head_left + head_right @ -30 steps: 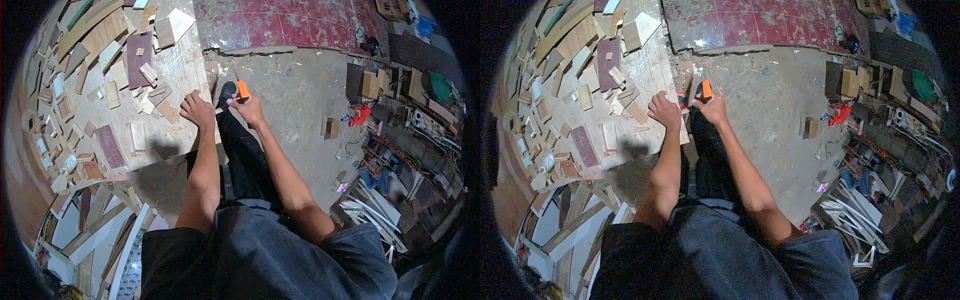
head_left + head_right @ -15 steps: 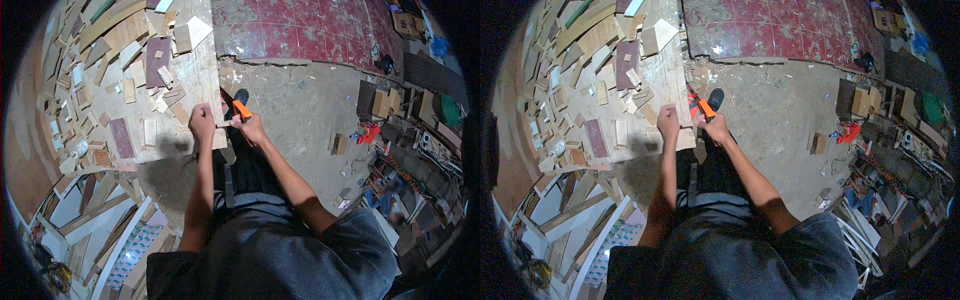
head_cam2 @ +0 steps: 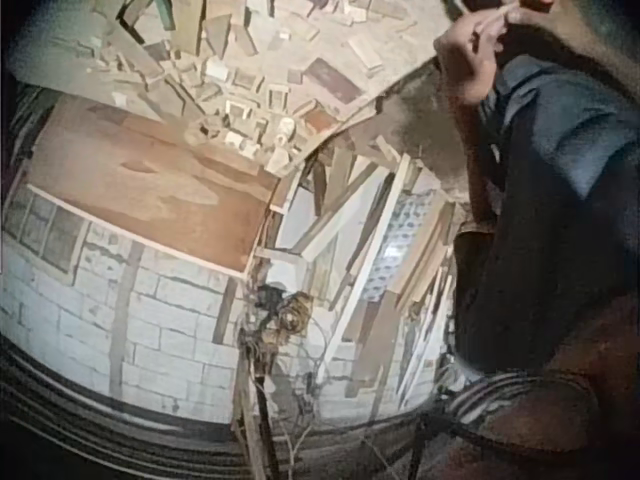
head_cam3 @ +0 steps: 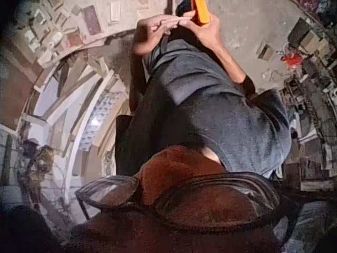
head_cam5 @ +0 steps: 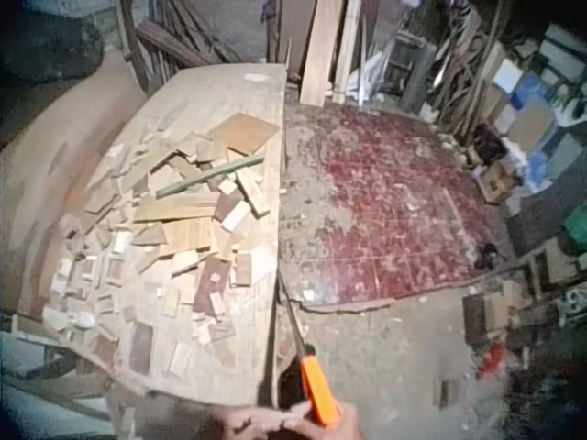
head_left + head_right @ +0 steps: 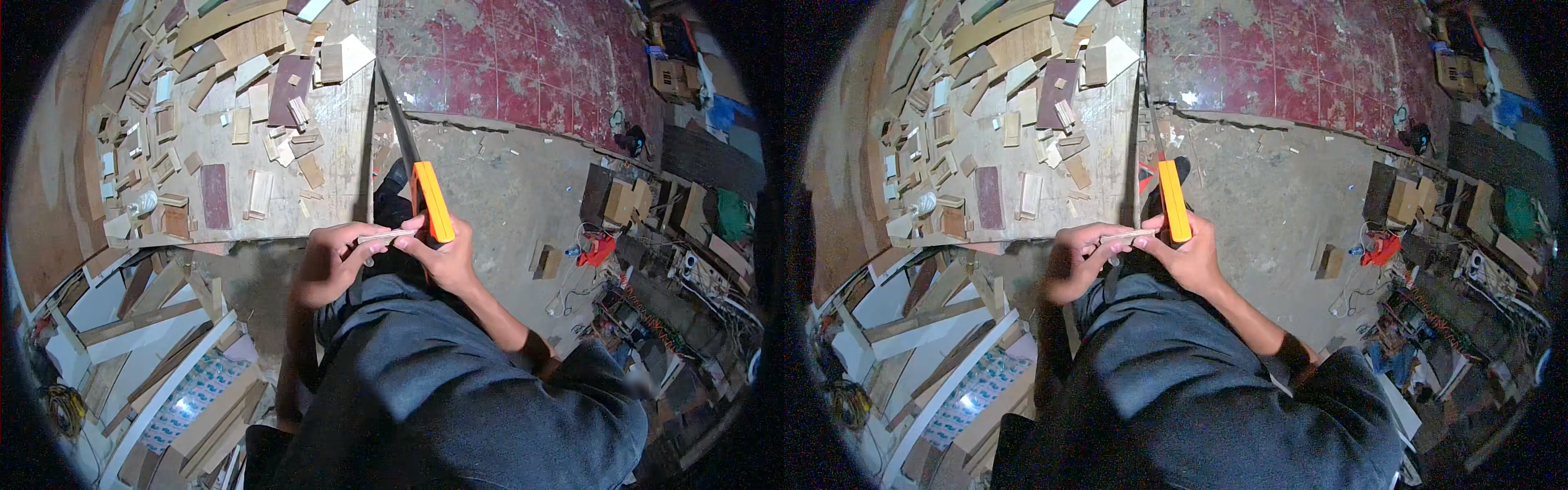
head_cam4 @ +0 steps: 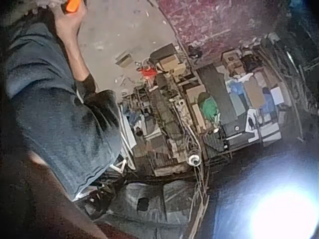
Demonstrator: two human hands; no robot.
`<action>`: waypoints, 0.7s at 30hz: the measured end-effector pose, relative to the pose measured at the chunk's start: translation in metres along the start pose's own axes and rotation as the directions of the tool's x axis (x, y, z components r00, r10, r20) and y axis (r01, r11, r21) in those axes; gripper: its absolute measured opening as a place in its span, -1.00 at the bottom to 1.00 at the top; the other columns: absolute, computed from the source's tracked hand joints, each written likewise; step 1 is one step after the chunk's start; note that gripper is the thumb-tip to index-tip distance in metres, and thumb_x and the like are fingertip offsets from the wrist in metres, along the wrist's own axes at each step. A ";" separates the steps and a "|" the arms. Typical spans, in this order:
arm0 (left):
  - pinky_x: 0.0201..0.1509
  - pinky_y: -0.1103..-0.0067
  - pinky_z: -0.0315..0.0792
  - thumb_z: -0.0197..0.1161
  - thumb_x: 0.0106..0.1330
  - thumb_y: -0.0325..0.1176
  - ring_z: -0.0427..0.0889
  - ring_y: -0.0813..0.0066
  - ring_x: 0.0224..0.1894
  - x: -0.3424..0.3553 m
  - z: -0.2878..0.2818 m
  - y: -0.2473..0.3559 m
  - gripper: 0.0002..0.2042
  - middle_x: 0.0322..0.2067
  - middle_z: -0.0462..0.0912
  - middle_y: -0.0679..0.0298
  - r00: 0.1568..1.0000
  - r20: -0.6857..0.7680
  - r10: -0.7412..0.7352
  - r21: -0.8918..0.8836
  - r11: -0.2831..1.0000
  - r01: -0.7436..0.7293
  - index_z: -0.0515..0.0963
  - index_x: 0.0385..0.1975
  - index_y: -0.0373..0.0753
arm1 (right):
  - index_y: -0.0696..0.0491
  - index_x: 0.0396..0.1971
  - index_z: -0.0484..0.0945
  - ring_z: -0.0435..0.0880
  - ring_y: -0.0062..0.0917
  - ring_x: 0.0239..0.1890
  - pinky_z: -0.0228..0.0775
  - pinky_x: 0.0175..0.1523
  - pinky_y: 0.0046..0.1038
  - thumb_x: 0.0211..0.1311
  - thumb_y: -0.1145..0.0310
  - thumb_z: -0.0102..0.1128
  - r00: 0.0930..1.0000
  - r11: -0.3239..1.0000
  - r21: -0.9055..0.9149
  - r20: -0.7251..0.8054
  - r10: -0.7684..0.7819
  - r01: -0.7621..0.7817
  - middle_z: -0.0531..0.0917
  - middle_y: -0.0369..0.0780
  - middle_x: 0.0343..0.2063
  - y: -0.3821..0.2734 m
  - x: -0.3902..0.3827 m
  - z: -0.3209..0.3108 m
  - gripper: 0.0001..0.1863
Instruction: Sawing a small piece of wood and applying glue in a workshop environment.
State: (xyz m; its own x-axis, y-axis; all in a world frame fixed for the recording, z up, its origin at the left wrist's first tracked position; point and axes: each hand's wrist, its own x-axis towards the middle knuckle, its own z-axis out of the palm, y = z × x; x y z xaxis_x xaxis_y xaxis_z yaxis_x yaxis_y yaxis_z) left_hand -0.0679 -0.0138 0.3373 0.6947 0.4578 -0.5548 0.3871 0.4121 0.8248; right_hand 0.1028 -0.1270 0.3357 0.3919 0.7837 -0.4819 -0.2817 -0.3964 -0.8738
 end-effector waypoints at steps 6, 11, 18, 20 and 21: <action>-0.09 0.50 0.51 0.21 0.31 -0.53 0.73 0.34 -0.22 -0.047 -0.012 0.026 -0.83 -0.28 0.71 0.04 0.985 -0.046 0.165 0.220 0.964 -0.151 0.63 -0.15 -0.35 | 0.18 -0.27 0.62 0.62 -0.68 -0.31 0.48 -0.14 -0.58 0.00 0.48 0.54 0.989 0.991 -0.045 -0.077 -0.128 0.125 0.69 -0.29 -0.39 0.005 -0.044 0.037 -0.70; -0.20 0.38 0.54 0.24 0.26 -0.49 0.69 0.08 -0.29 -0.081 -0.041 -0.001 -0.82 -0.30 0.70 0.07 0.888 0.086 0.451 0.408 0.797 -0.445 0.67 -0.16 -0.23 | 0.17 -0.27 0.59 0.62 -0.69 -0.35 0.49 -0.21 -0.59 -0.05 0.42 0.59 0.943 0.957 -0.203 -0.217 -0.253 0.209 0.67 -0.30 -0.43 0.030 -0.070 0.088 -0.63; -0.19 0.40 0.54 0.24 0.30 -0.42 0.71 0.15 -0.28 -0.130 -0.108 -0.056 -0.83 -0.32 0.71 0.07 0.858 0.146 0.492 0.441 0.744 -0.502 0.66 -0.16 -0.26 | 0.18 -0.38 0.60 0.59 -0.65 -0.42 0.46 -0.25 -0.55 0.09 0.40 0.44 0.819 0.842 -0.499 -0.384 -0.427 0.205 0.66 -0.33 -0.49 0.035 -0.102 0.144 -0.79; -0.22 0.39 0.52 0.20 0.32 -0.39 0.71 0.15 -0.32 -0.143 -0.133 -0.073 -0.84 -0.39 0.70 0.07 0.927 0.005 0.375 0.264 0.894 -0.363 0.64 -0.21 -0.32 | 0.18 -0.40 0.59 0.58 -0.65 -0.41 0.43 -0.26 -0.53 0.09 0.36 0.45 0.819 0.880 -0.454 -0.447 -0.360 0.139 0.63 -0.30 -0.53 0.052 -0.106 0.136 -0.76; -0.22 0.44 0.50 0.17 0.35 -0.40 0.72 0.25 -0.35 -0.148 -0.150 -0.073 -0.83 -0.43 0.71 0.08 0.957 0.029 0.290 0.251 0.924 -0.288 0.60 -0.18 -0.34 | 0.18 -0.40 0.59 0.58 -0.65 -0.41 0.43 -0.26 -0.53 0.09 0.36 0.45 0.818 0.874 -0.461 -0.438 -0.374 0.152 0.63 -0.30 -0.53 0.057 -0.110 0.136 -0.76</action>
State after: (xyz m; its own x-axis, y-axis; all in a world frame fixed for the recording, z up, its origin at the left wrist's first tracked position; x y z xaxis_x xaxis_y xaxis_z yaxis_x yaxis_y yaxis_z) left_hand -0.2899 0.0061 0.3431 0.7946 0.5341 -0.2887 0.3102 0.0515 0.9493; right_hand -0.0757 -0.1705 0.3478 0.8093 0.5795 -0.0961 0.2175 -0.4477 -0.8673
